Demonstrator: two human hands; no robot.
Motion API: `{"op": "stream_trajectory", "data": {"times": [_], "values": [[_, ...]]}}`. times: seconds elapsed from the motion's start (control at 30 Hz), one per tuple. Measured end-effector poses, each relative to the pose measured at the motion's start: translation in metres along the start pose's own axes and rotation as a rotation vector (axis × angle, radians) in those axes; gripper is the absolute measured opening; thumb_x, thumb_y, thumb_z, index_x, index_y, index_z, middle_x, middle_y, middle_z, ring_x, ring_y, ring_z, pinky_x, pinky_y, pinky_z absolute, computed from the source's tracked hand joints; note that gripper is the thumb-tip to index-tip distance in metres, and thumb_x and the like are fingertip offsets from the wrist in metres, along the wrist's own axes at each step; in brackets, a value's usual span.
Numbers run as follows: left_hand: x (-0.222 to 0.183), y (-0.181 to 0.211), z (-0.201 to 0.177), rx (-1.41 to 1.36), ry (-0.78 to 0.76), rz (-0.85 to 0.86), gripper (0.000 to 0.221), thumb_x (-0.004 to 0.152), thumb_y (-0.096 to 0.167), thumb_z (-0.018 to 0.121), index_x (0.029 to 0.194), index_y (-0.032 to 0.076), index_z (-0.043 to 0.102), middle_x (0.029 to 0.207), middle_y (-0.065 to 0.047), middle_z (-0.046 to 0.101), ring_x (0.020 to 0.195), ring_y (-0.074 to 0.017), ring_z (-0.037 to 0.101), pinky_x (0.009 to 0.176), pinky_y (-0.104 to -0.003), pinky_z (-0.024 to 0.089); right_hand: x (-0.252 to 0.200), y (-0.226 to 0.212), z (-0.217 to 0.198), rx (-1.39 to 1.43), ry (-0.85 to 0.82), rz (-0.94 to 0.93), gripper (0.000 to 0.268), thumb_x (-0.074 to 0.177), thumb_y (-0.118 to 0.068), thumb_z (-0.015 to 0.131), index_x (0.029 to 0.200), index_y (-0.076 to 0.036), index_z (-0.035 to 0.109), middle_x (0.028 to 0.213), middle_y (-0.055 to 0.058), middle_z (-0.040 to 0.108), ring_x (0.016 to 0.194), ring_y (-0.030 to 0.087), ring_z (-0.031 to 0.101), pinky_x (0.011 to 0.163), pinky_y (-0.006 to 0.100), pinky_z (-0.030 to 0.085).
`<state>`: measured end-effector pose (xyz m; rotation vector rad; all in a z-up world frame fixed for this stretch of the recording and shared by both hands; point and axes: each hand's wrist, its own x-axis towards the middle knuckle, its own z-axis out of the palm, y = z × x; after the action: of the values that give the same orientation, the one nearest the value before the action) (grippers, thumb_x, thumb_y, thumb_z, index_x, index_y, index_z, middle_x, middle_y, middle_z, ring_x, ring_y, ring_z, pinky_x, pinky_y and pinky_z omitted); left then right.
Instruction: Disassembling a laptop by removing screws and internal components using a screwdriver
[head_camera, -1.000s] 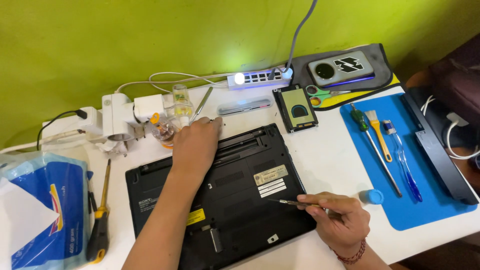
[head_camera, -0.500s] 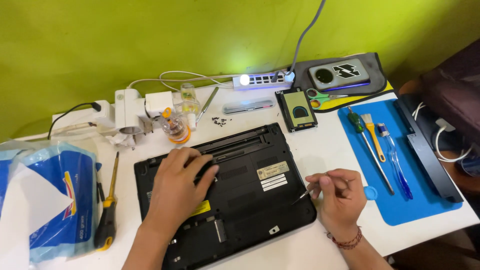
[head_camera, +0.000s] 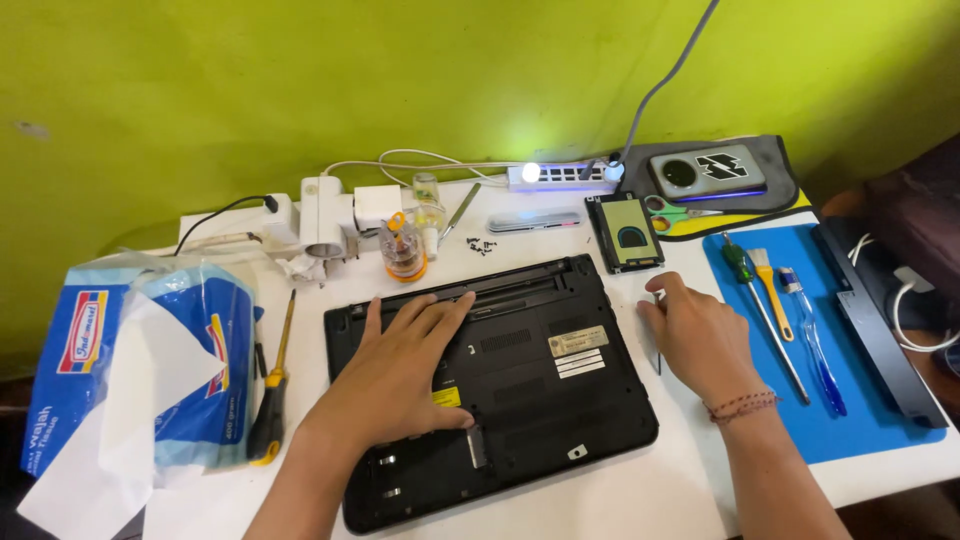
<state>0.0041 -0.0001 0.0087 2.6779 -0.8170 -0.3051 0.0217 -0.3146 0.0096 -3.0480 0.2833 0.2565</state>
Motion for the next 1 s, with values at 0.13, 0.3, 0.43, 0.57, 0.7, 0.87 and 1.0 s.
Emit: {"op": "stream_trajectory", "data": {"times": [0.13, 0.3, 0.43, 0.57, 0.7, 0.87, 1.0], "values": [[0.001, 0.008, -0.007, 0.01, -0.07, -0.021, 0.126, 0.059, 0.047, 0.091, 0.151, 0.013, 0.012, 0.142, -0.006, 0.038, 0.134, -0.0284, 0.023, 0.104, -0.069, 0.012, -0.003, -0.009, -0.003, -0.049, -0.043, 0.061, 0.025, 0.097, -0.035, 0.046, 0.116, -0.02, 0.054, 0.1, 0.006, 0.07, 0.085, 0.029, 0.068, 0.062, 0.042, 0.054], [0.007, 0.012, -0.007, -0.009, -0.094, -0.008, 0.115, 0.057, 0.041, 0.086, 0.149, 0.013, 0.023, 0.13, -0.011, 0.039, 0.126, -0.0319, 0.027, 0.098, -0.073, 0.019, -0.017, -0.017, 0.007, 0.128, 0.497, -0.048, 0.04, 0.087, -0.039, 0.065, 0.119, -0.015, 0.06, 0.121, 0.013, 0.051, 0.079, 0.029, 0.061, 0.051, 0.042, 0.053], [0.006, 0.011, 0.001, -0.013, -0.038, 0.018, 0.114, 0.052, 0.04, 0.087, 0.146, 0.015, 0.028, 0.127, -0.014, 0.039, 0.124, -0.0349, 0.028, 0.096, -0.075, 0.019, -0.014, -0.025, 0.01, 0.197, 0.602, -0.212, 0.036, 0.088, -0.038, 0.064, 0.113, -0.011, 0.062, 0.121, 0.012, 0.051, 0.067, 0.018, 0.066, 0.046, 0.03, 0.047], [0.002, 0.01, 0.0, -0.042, 0.048, 0.042, 0.11, 0.052, 0.045, 0.086, 0.144, 0.014, 0.033, 0.128, -0.015, 0.04, 0.123, -0.0347, 0.03, 0.098, -0.071, 0.018, -0.009, -0.035, 0.009, 0.415, 0.254, -0.216, 0.056, 0.088, -0.045, 0.053, 0.127, -0.004, 0.053, 0.126, 0.016, 0.056, 0.1, 0.029, 0.059, 0.082, 0.042, 0.048], [-0.002, 0.016, -0.017, 0.015, 0.104, 0.037, 0.107, 0.053, 0.043, 0.084, 0.143, 0.013, 0.034, 0.13, -0.015, 0.041, 0.126, -0.0375, 0.028, 0.095, -0.075, 0.019, -0.01, -0.047, -0.002, 0.408, 0.114, -0.144, 0.072, 0.086, -0.054, 0.049, 0.136, -0.003, 0.045, 0.117, 0.02, 0.063, 0.105, 0.038, 0.06, 0.085, 0.048, 0.048], [-0.007, 0.021, -0.025, 0.01, 0.14, 0.057, 0.105, 0.053, 0.042, 0.085, 0.14, 0.013, 0.036, 0.131, -0.013, 0.041, 0.126, -0.0378, 0.028, 0.096, -0.075, 0.018, -0.011, -0.042, -0.014, 0.48, 0.144, -0.161, 0.068, 0.085, -0.05, 0.053, 0.134, -0.003, 0.047, 0.122, 0.016, 0.062, 0.109, 0.034, 0.059, 0.089, 0.044, 0.046], [-0.011, 0.027, -0.033, 0.065, 0.211, 0.078, 0.104, 0.051, 0.046, 0.086, 0.138, 0.012, 0.04, 0.129, -0.013, 0.043, 0.125, -0.0381, 0.03, 0.095, -0.074, 0.019, -0.018, -0.04, -0.037, 0.653, 0.063, -0.126, 0.07, 0.081, -0.048, 0.055, 0.138, -0.009, 0.046, 0.125, 0.014, 0.061, 0.119, 0.03, 0.055, 0.09, 0.039, 0.046]]}}
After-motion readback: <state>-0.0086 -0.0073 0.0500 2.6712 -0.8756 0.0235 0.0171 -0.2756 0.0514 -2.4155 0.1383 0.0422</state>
